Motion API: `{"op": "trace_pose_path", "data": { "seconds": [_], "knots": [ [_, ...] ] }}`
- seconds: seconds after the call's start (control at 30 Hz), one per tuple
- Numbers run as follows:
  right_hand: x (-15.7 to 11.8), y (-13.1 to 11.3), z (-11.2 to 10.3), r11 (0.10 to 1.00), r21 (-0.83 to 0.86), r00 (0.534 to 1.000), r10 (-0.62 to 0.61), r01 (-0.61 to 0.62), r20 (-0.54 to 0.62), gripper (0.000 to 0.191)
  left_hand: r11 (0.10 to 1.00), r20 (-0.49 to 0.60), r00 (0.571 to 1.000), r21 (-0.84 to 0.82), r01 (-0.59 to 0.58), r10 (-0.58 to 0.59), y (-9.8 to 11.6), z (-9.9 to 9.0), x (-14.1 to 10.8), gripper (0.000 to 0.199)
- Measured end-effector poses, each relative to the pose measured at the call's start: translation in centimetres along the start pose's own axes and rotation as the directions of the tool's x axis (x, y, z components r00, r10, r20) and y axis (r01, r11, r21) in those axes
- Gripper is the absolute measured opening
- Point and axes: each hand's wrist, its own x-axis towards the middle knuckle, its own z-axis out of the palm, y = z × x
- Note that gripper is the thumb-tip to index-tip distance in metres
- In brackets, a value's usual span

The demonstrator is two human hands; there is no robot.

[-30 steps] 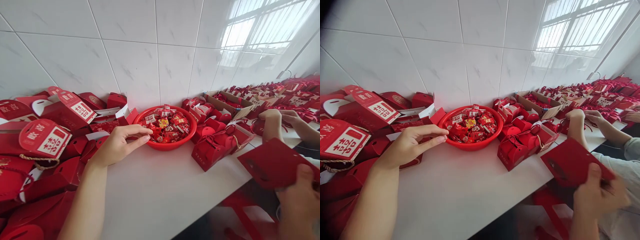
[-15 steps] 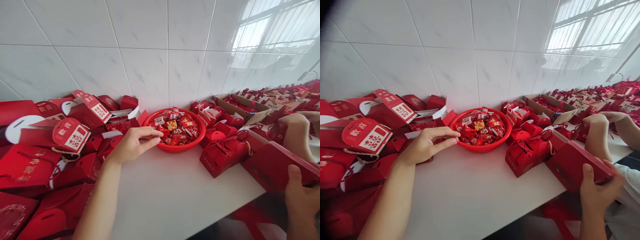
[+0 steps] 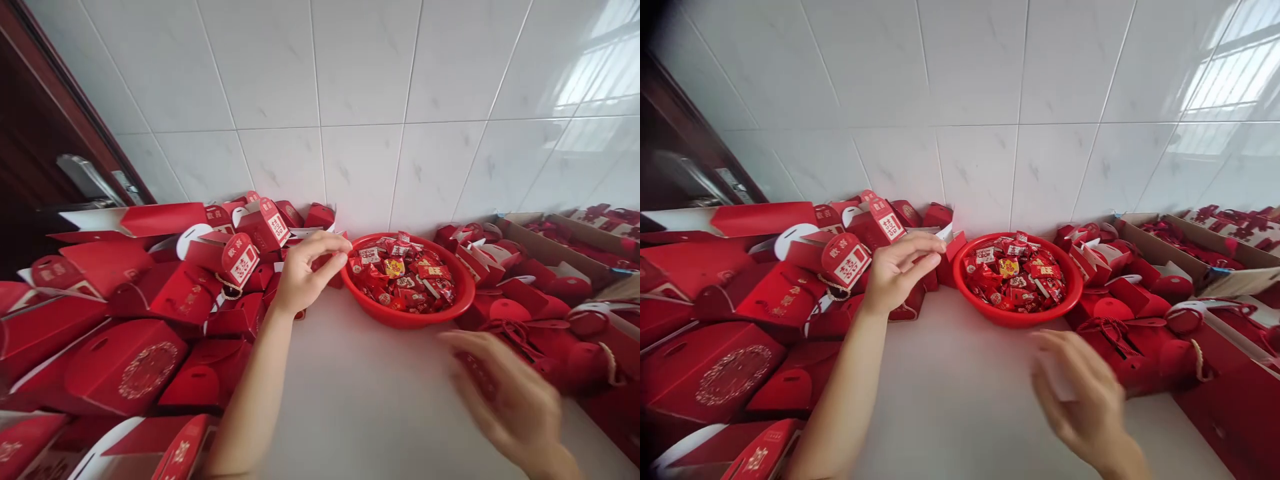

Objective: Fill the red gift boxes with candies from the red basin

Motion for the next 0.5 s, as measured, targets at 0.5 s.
{"op": "trace_pose_path", "data": {
  "seconds": [0.5],
  "knots": [
    [-2.4,0.4,16.2,0.905,0.425,0.885,-0.213,0.018,0.415,0.025,0.659,-0.695,0.714,0.577,0.483,0.086,-3.7,-11.2,-0.7,0.018]
  ]
}}
